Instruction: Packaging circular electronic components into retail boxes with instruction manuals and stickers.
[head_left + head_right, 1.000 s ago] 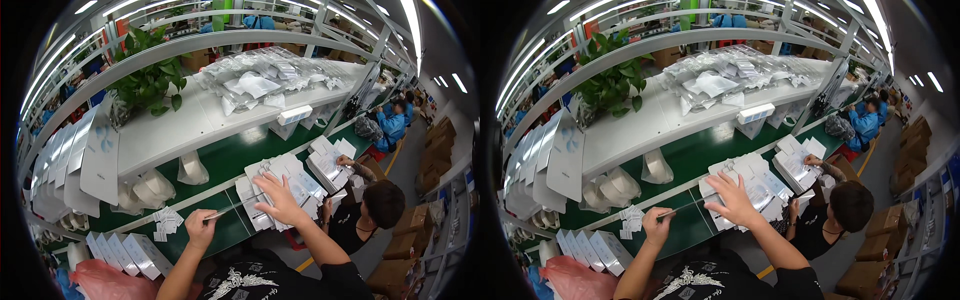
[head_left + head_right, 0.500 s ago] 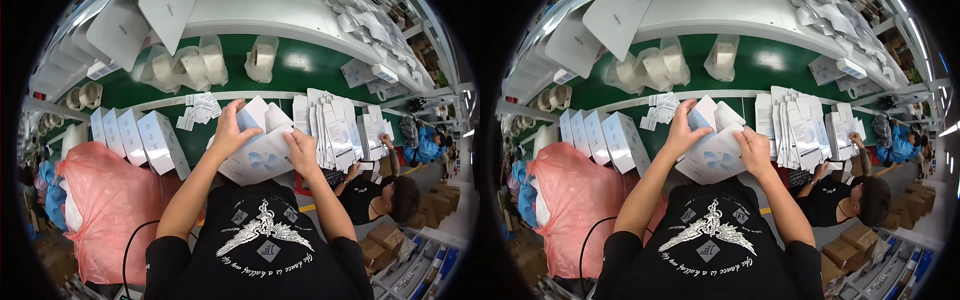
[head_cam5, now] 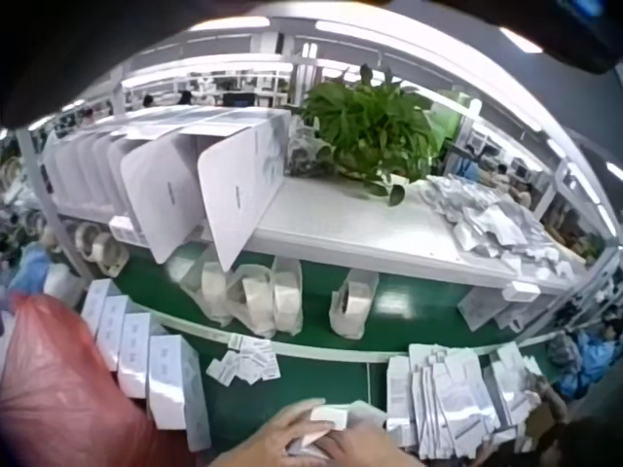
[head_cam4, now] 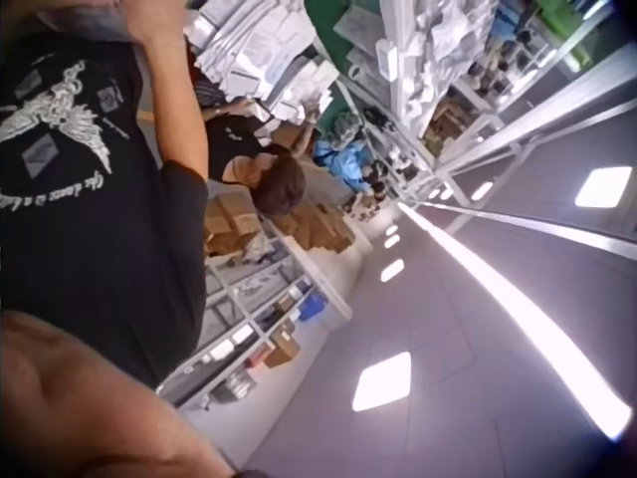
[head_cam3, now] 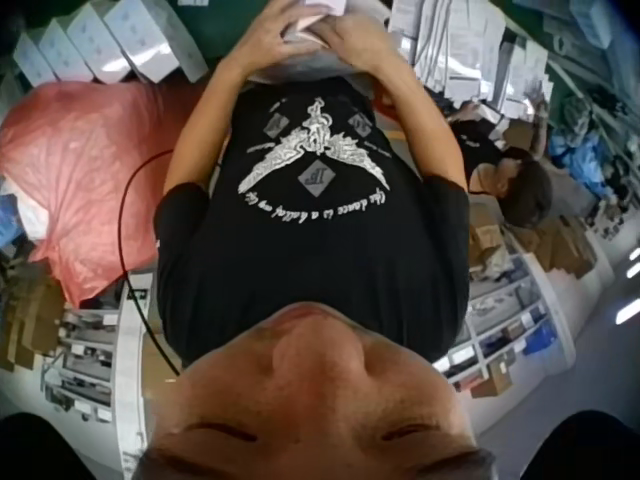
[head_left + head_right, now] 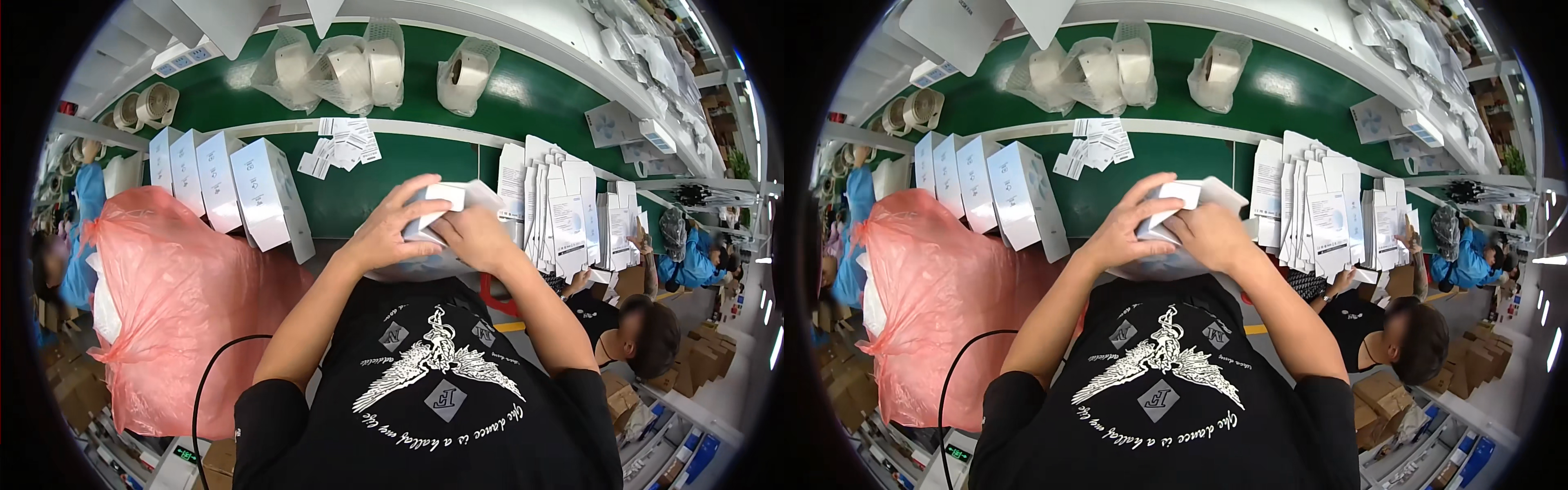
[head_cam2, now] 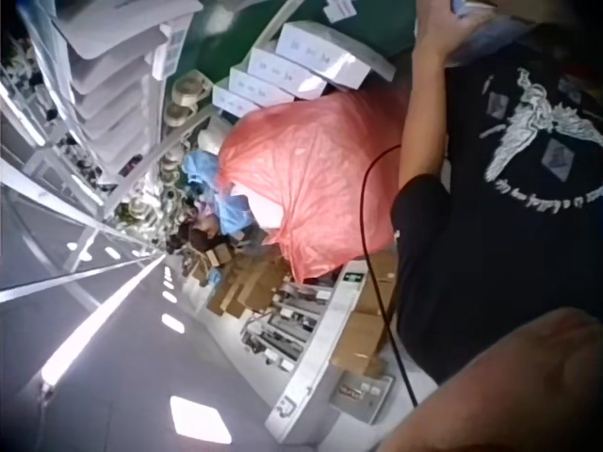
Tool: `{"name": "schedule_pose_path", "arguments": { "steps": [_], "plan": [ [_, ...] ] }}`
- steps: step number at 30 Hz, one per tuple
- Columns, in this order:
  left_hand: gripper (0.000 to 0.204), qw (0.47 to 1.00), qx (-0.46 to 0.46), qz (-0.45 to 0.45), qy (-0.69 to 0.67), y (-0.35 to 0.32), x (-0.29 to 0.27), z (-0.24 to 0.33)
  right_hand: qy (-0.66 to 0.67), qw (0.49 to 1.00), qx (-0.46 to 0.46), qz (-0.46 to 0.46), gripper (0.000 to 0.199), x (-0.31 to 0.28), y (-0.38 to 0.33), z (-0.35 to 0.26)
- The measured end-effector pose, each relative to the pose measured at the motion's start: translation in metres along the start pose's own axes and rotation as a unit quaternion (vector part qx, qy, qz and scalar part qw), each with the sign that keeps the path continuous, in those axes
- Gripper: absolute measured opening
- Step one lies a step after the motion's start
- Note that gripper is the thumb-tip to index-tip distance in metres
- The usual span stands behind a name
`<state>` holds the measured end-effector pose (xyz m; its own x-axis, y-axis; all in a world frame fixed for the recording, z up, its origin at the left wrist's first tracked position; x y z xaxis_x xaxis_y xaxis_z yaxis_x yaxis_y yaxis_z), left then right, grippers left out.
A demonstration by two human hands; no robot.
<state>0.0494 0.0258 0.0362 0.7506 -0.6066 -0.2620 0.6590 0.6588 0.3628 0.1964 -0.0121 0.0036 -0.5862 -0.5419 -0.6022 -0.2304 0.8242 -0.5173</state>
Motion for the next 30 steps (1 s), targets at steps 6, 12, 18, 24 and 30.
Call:
{"name": "schedule_pose_path", "arguments": {
  "steps": [6, 12, 18, 24, 30],
  "plan": [
    [0.051, 0.995, -0.07, 0.049, -0.051, 0.0, -0.021, -0.029, 0.638, 0.727, -0.028, 0.253, 0.044, -0.026, -0.018, 0.096],
    [0.05, 0.992, -0.119, -0.013, -0.05, 0.022, 0.02, -0.053, 0.615, 0.785, 0.013, 0.075, 0.063, 0.023, 0.011, 0.128],
    [0.06, 0.98, -0.184, -0.005, -0.078, 0.044, 0.056, -0.071, 0.326, 0.941, 0.089, 0.0, 0.037, 0.015, 0.029, 0.187],
    [0.073, 0.967, -0.232, 0.009, -0.107, 0.038, 0.066, -0.088, 0.709, 0.701, -0.047, -0.061, 0.034, -0.017, 0.022, 0.155],
    [0.083, 0.972, -0.224, 0.001, -0.067, 0.05, 0.084, -0.087, 0.447, 0.887, -0.019, -0.115, 0.047, -0.024, 0.046, 0.154]
  ]
}}
Point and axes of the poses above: each hand's wrist, its own y-axis towards the middle knuckle, its own x-axis out of the palm, z = x × y, the point moved 10 cm from there along y, towards the middle knuckle, and after that the axes turned 4 degrees about -z, right-handed, at the moved point
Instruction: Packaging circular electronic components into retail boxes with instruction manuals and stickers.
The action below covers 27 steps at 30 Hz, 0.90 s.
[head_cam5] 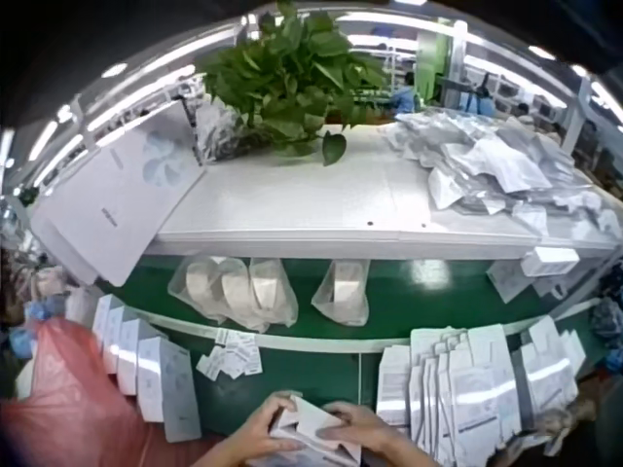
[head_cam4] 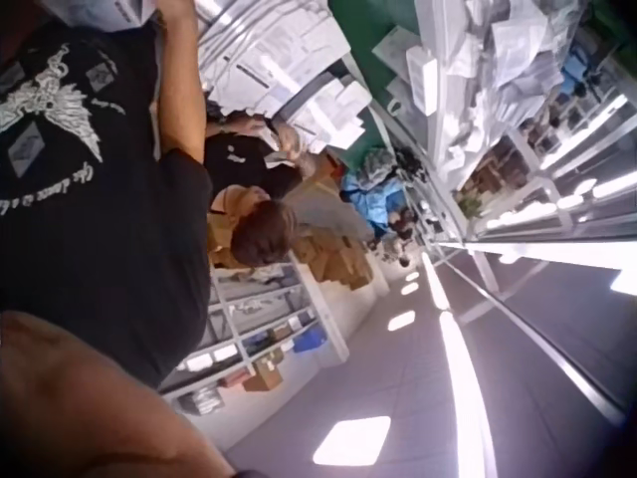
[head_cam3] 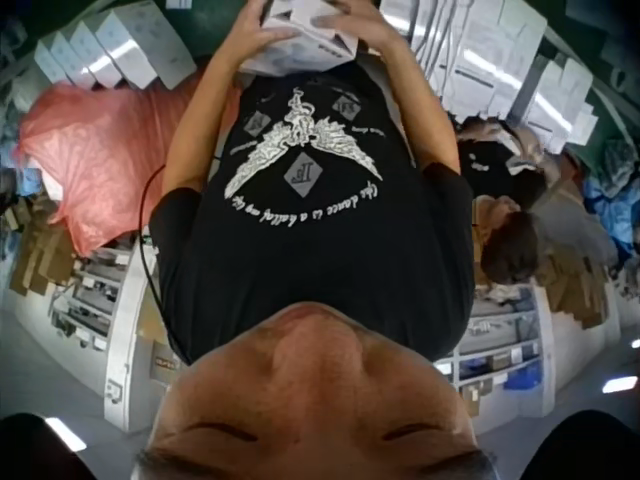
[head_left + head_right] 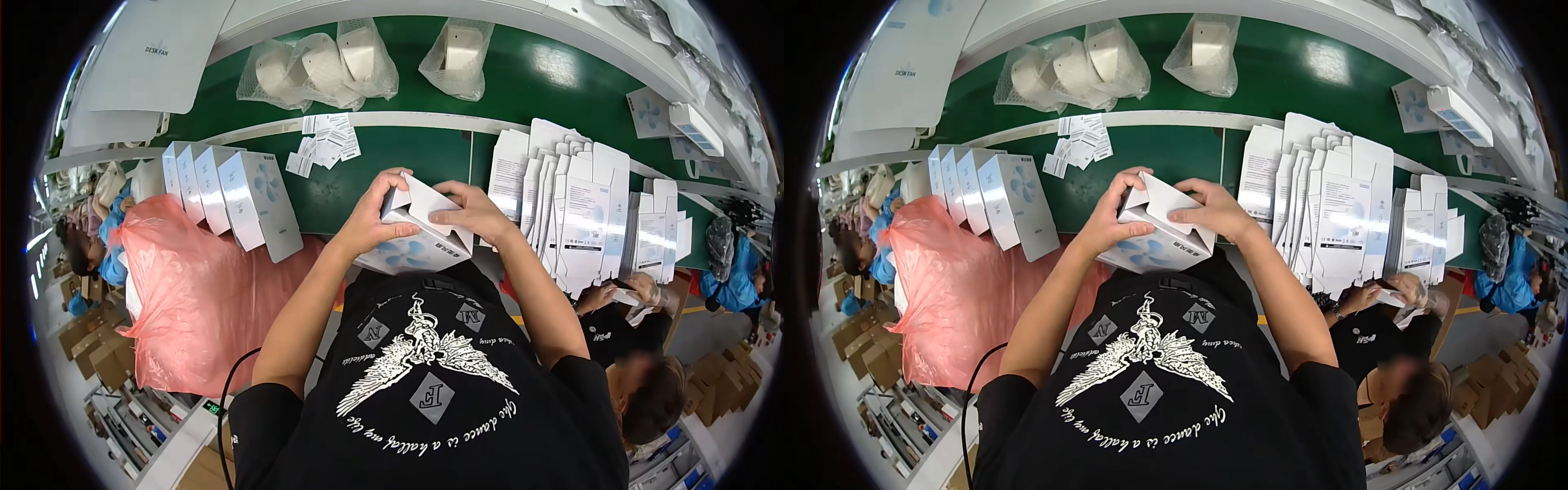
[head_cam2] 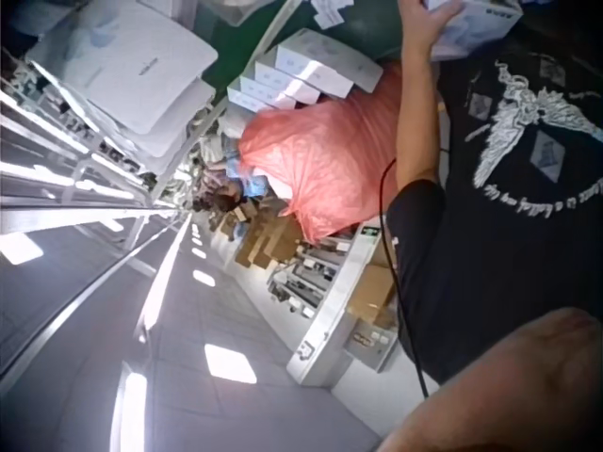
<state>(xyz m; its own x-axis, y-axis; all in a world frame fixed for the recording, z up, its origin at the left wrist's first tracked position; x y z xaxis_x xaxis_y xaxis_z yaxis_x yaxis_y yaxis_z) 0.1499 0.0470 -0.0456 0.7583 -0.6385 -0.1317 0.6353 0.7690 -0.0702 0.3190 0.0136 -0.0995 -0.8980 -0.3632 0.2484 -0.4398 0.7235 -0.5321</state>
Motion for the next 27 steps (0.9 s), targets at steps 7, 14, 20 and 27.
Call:
{"name": "schedule_pose_path", "arguments": {
  "steps": [7, 14, 20, 27],
  "plan": [
    [0.122, 0.993, -0.113, 0.026, 0.027, -0.015, -0.007, -0.025, 0.0, 0.997, -0.056, 0.057, 0.036, -0.023, 0.005, 0.009],
    [0.124, 0.966, -0.025, 0.221, 0.129, -0.058, -0.094, 0.079, -0.146, 0.763, -0.258, 0.574, 0.023, -0.214, -0.173, 0.013],
    [0.111, 0.878, 0.176, 0.383, 0.227, -0.039, -0.152, 0.343, -0.396, 0.582, 0.016, 0.71, 0.08, -0.355, -0.311, 0.067],
    [0.09, 0.726, -0.076, 0.371, 0.574, 0.112, -0.282, 0.404, -0.285, 0.741, 0.302, 0.528, 0.115, -0.419, -0.324, 0.187]
  ]
}}
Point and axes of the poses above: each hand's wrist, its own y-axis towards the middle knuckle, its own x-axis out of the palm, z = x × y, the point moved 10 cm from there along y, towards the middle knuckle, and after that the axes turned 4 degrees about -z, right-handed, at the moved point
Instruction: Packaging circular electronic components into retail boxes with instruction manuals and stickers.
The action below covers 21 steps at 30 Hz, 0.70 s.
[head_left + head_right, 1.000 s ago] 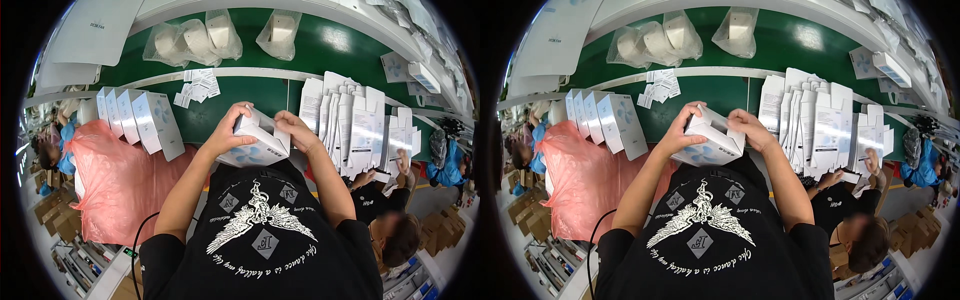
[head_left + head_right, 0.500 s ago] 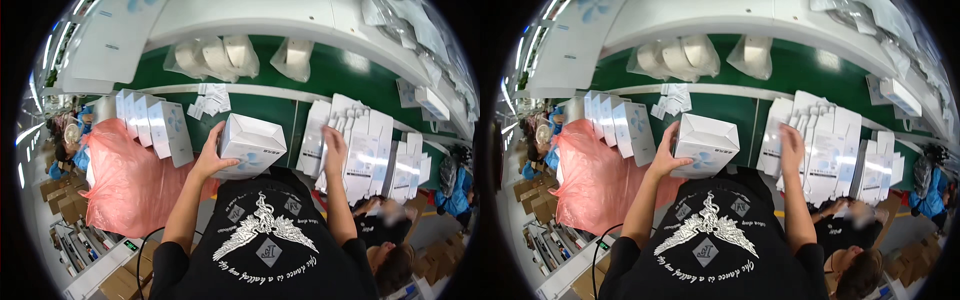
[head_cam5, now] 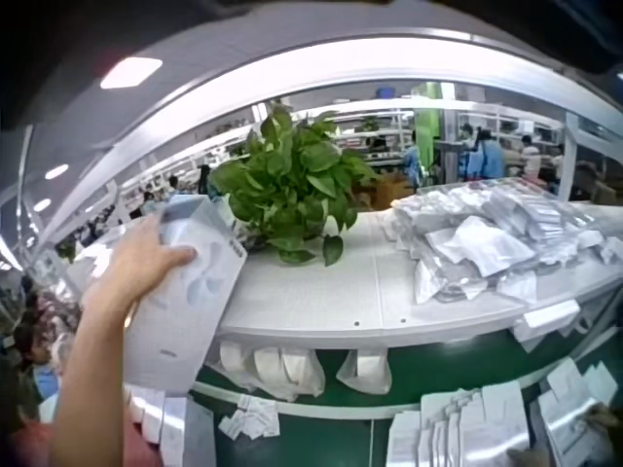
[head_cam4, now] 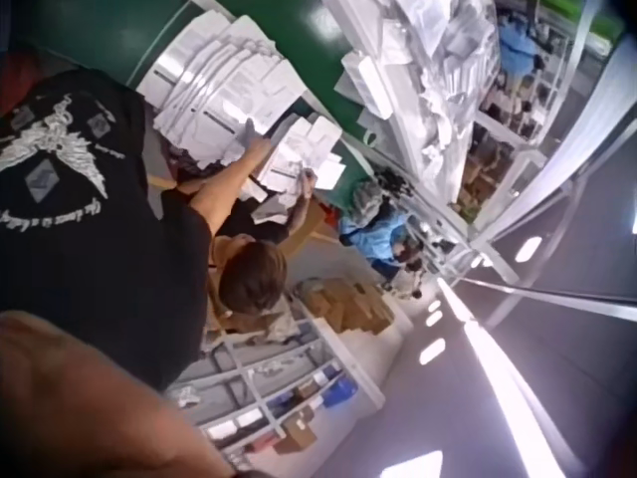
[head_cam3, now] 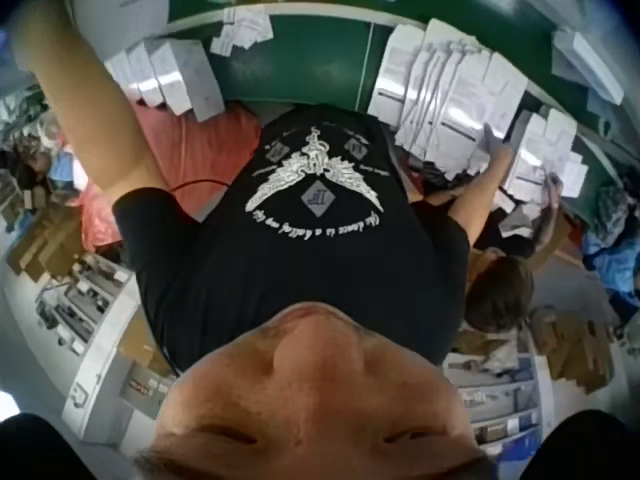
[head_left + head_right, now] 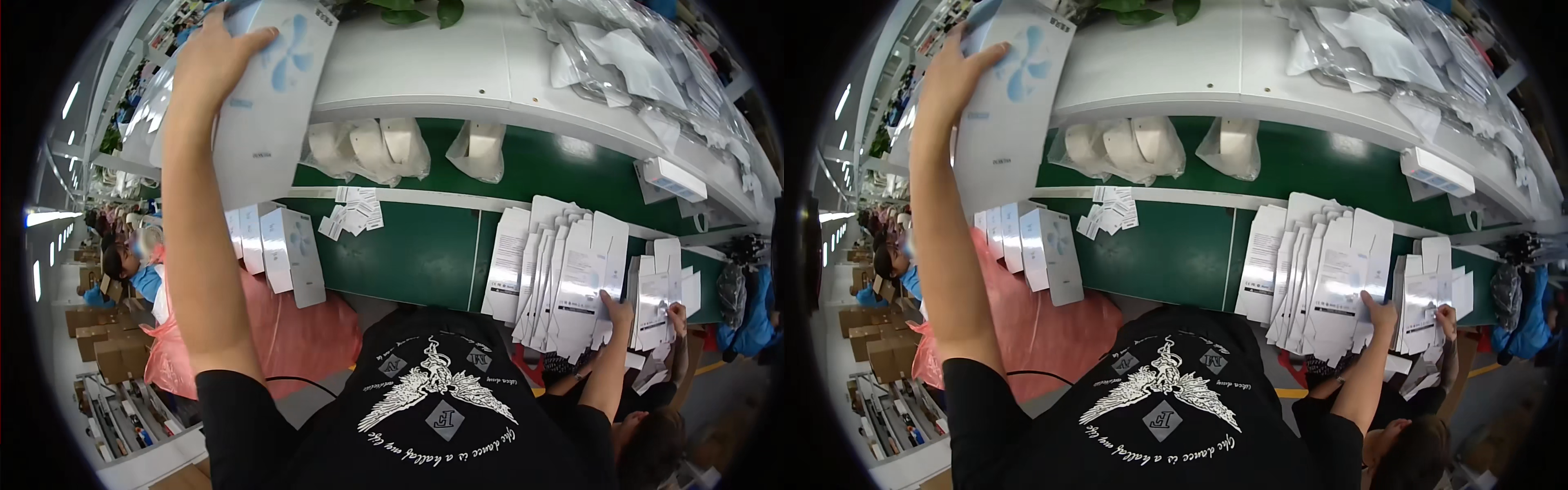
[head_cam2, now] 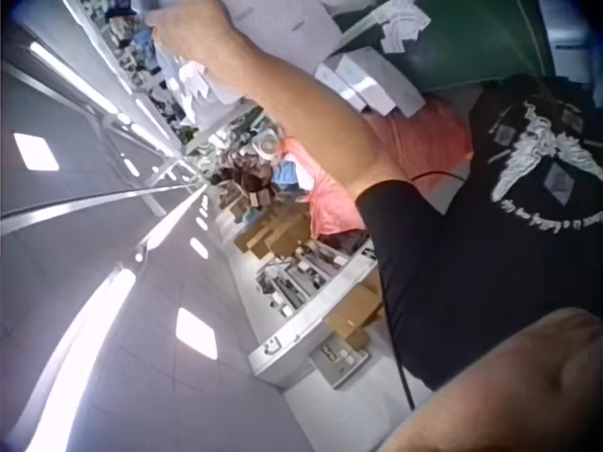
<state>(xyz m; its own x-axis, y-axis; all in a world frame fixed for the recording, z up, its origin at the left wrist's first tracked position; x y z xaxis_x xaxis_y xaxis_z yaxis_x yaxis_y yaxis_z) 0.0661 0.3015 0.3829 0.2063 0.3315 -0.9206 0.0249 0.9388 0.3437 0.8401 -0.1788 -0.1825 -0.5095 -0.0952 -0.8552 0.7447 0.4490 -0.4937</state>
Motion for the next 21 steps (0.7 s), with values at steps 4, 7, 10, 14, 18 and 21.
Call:
{"name": "schedule_pose_path", "arguments": {
  "steps": [4, 7, 10, 14, 18, 21],
  "plan": [
    [0.08, 0.975, 0.069, 0.02, 0.208, 0.027, -0.001, 0.018, 0.025, 0.999, 0.02, 0.026, 0.094, -0.021, -0.043, -0.054],
    [0.066, 0.916, 0.218, 0.131, 0.31, -0.015, 0.009, 0.101, -0.004, 0.984, 0.027, 0.178, 0.082, -0.049, -0.076, -0.061],
    [0.043, 0.905, 0.41, 0.109, 0.014, -0.162, 0.034, 0.194, 0.03, 0.965, 0.025, 0.26, 0.078, -0.086, -0.114, -0.053],
    [0.038, 0.849, 0.459, -0.098, -0.244, -0.3, 0.144, 0.206, 0.145, 0.959, -0.057, 0.238, 0.066, -0.14, -0.178, -0.112],
    [0.043, 0.829, 0.507, -0.104, -0.213, -0.36, 0.204, 0.228, 0.289, 0.944, -0.124, 0.1, 0.053, -0.101, -0.219, -0.18],
    [0.034, 0.754, 0.534, -0.016, -0.382, -0.352, 0.186, 0.205, 0.242, 0.949, -0.201, 0.03, 0.052, -0.082, -0.264, -0.24]
  ]
}}
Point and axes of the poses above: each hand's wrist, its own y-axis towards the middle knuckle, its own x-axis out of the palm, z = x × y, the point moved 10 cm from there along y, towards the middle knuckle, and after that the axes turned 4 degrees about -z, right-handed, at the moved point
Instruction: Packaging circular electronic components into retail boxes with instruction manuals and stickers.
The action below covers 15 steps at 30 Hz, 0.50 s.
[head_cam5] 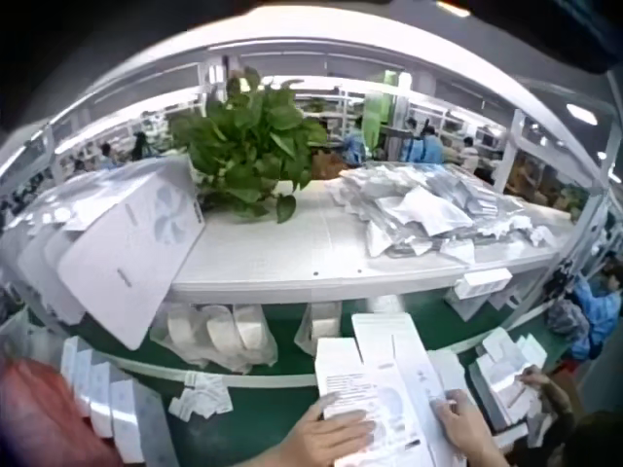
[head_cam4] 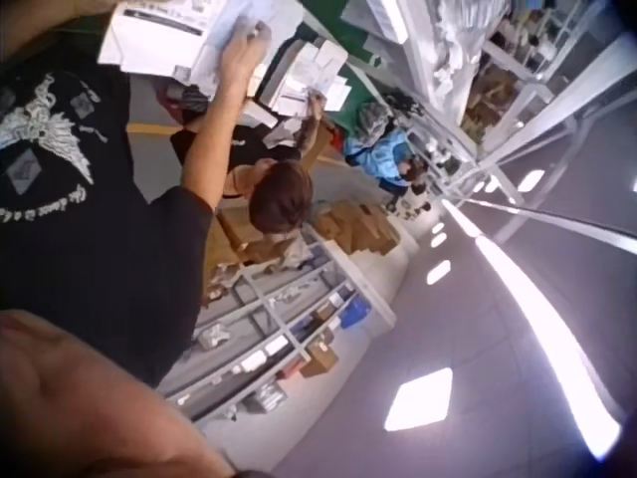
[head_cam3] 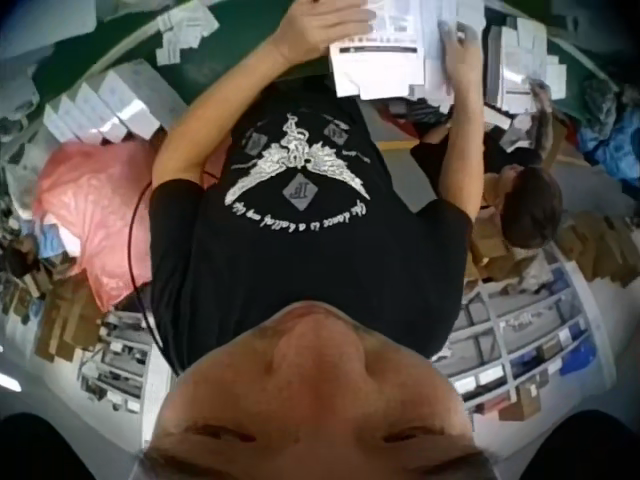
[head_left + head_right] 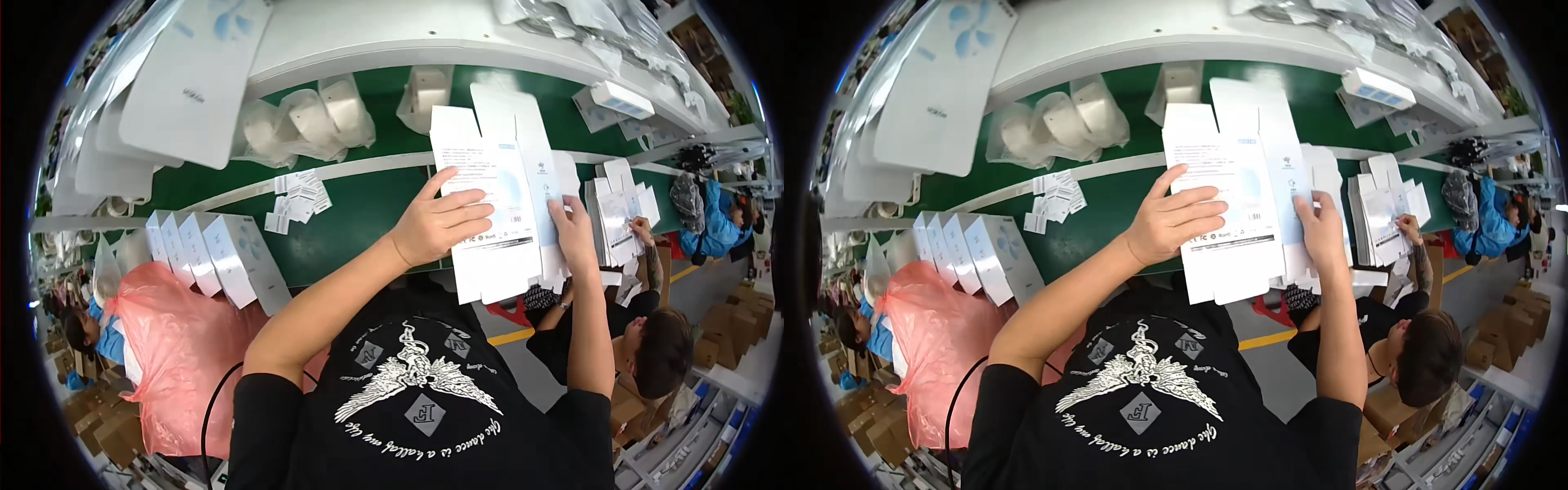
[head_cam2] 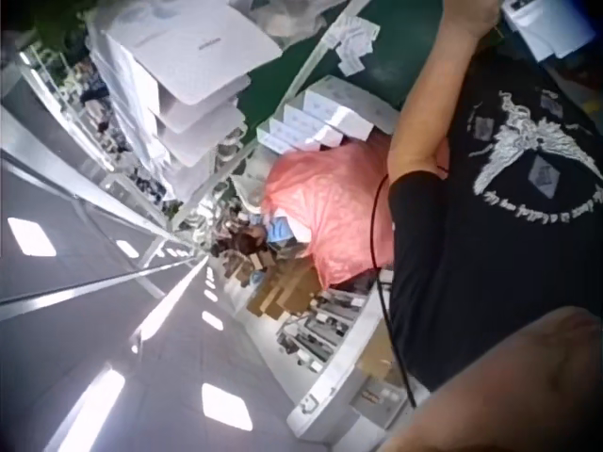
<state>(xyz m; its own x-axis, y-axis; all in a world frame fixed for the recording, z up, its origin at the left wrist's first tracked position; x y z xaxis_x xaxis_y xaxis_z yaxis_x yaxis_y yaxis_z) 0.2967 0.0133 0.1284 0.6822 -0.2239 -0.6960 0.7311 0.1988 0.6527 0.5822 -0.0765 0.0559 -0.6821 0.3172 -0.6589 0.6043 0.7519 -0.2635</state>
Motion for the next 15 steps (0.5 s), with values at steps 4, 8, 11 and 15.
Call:
{"name": "schedule_pose_path", "arguments": {
  "steps": [4, 8, 11, 15],
  "plan": [
    [0.02, 0.992, -0.085, 0.055, -0.077, -0.054, -0.045, -0.051, -0.207, 0.946, -0.237, -0.08, 0.059, 0.042, -0.079, -0.138],
    [0.03, 0.917, -0.336, 0.192, -0.094, -0.119, -0.087, -0.058, -0.243, 0.905, -0.348, 0.034, 0.053, 0.105, -0.134, -0.189],
    [0.032, 0.89, -0.405, 0.196, -0.074, -0.143, -0.086, -0.05, -0.239, 0.865, -0.379, 0.224, 0.047, 0.132, -0.139, -0.162],
    [0.038, 0.841, -0.501, 0.202, -0.04, -0.193, -0.103, -0.048, -0.143, 0.854, -0.461, 0.193, 0.022, 0.189, -0.134, -0.124]
  ]
}}
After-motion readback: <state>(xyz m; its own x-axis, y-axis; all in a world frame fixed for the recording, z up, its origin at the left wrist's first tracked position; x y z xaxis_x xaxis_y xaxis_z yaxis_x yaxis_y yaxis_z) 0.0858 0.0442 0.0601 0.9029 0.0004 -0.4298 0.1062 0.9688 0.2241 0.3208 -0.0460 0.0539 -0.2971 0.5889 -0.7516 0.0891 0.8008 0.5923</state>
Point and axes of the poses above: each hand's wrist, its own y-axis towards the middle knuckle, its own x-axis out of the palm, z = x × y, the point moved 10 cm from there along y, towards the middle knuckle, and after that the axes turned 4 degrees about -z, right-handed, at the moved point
